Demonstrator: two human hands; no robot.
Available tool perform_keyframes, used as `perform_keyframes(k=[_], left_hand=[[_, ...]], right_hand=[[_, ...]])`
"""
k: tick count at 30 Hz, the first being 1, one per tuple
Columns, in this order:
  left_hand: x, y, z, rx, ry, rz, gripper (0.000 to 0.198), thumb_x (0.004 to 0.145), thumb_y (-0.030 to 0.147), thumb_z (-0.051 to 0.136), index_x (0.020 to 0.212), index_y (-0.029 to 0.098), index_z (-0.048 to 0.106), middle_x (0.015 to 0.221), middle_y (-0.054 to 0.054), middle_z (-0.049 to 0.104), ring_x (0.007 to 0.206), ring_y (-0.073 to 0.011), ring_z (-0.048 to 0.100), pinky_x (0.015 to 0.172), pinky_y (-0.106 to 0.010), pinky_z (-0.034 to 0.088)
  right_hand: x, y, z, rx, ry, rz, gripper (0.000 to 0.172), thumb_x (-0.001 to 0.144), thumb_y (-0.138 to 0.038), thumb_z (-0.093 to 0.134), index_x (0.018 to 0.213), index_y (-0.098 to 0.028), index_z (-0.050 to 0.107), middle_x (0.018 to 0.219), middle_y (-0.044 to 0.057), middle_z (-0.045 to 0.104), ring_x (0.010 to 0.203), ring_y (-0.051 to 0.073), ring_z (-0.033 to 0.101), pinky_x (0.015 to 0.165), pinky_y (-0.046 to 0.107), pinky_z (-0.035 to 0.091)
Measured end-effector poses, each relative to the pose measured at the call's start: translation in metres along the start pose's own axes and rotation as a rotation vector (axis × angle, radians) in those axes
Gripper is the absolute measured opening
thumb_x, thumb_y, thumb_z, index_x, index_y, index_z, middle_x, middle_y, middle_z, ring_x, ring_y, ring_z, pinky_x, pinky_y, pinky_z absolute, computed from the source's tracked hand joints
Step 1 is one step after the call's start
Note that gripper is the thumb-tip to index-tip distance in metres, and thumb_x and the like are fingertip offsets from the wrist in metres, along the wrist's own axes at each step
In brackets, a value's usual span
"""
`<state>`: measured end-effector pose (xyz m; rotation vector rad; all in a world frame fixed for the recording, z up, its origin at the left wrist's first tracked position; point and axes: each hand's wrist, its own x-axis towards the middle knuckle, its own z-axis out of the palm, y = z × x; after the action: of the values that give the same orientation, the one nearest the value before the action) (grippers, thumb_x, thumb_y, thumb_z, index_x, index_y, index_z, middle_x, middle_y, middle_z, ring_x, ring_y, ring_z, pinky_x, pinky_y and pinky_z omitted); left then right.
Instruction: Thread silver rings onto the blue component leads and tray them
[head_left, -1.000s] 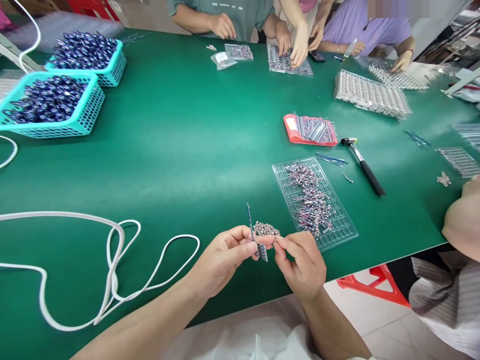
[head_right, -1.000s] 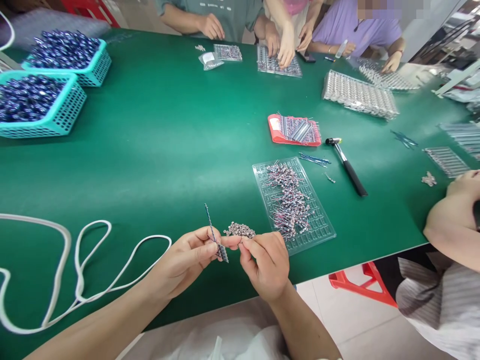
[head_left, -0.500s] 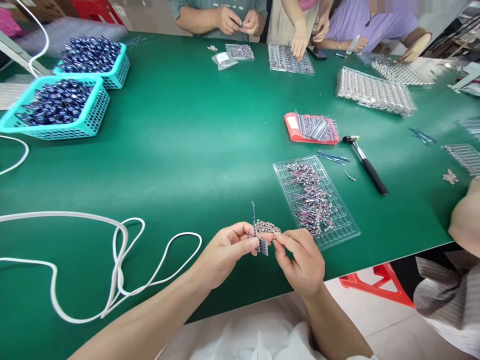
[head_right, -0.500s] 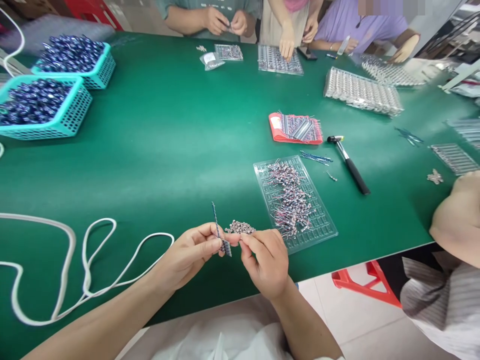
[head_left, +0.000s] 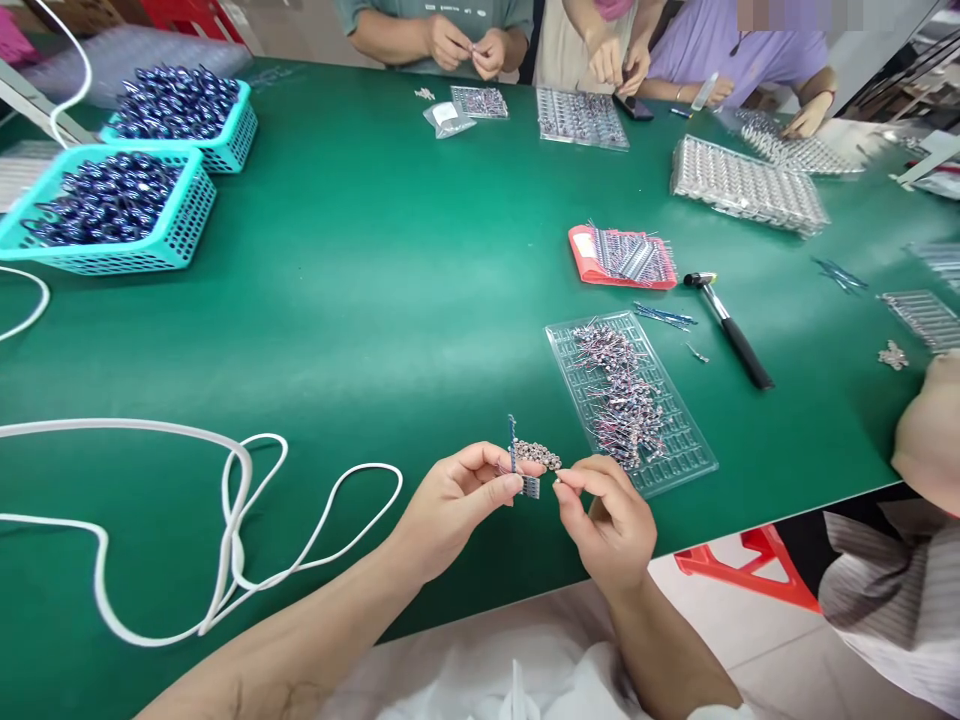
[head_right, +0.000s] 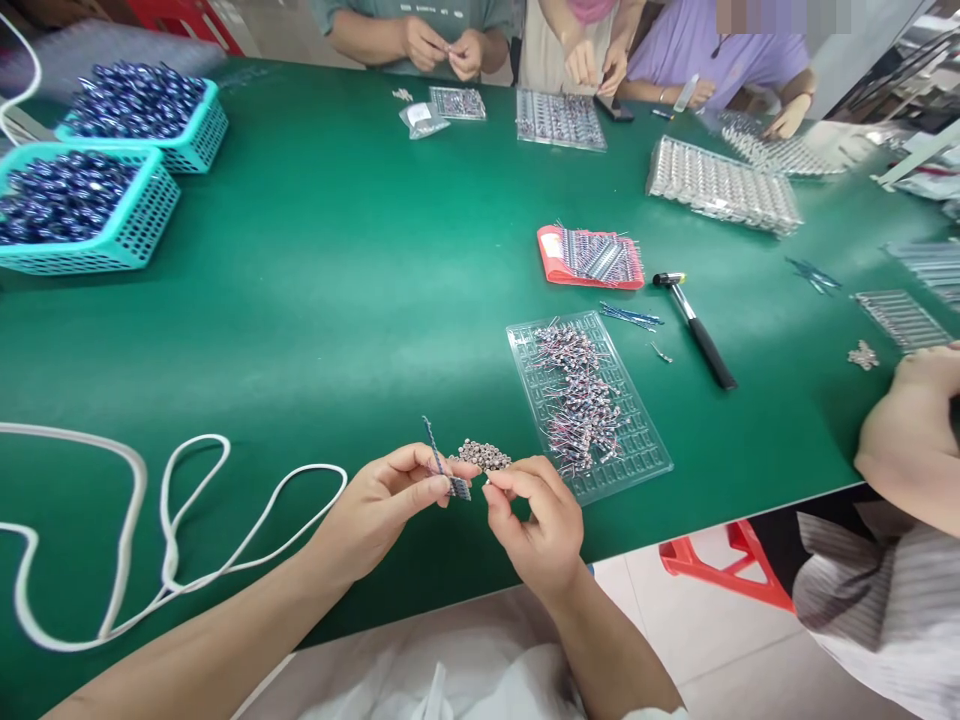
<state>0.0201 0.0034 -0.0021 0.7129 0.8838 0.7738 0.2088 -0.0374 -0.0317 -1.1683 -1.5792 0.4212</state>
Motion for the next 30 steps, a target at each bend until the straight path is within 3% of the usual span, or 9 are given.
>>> perform_keyframes(k=[14,30], left_hand=[[-0.004,-0.007,0.009,0.03,0.095,0.018,0.023,0.073,0.032,0.086,0.078,0.016,0.07,0.082,-0.002,0.078,0.071,-0.0112,0.068,0.07,-0.022,0.057],[-0.003,-0.016,0.004,0.141,0.05,0.136,0.01,0.078,0.019,0.08,0.088,0.019,0.075,0.088,-0.001,0.08,0.083,-0.0141,0.074,0.083,-0.023,0.06]], right_hand=[[-0.002,0.0,-0.002,0.172,-0.079,0.107,0.033,0.086,-0.002,0.063,0.108,-0.026,0.071,0.086,0.002,0.067,0.075,0.015,0.063,0.064,0.028,0.052],[-0.003,0.002,-0.001,0.203,-0.098,0.103,0.035,0.085,-0.001,0.064,0.107,-0.027,0.069,0.086,0.001,0.066,0.075,0.014,0.062,0.067,0.03,0.052]])
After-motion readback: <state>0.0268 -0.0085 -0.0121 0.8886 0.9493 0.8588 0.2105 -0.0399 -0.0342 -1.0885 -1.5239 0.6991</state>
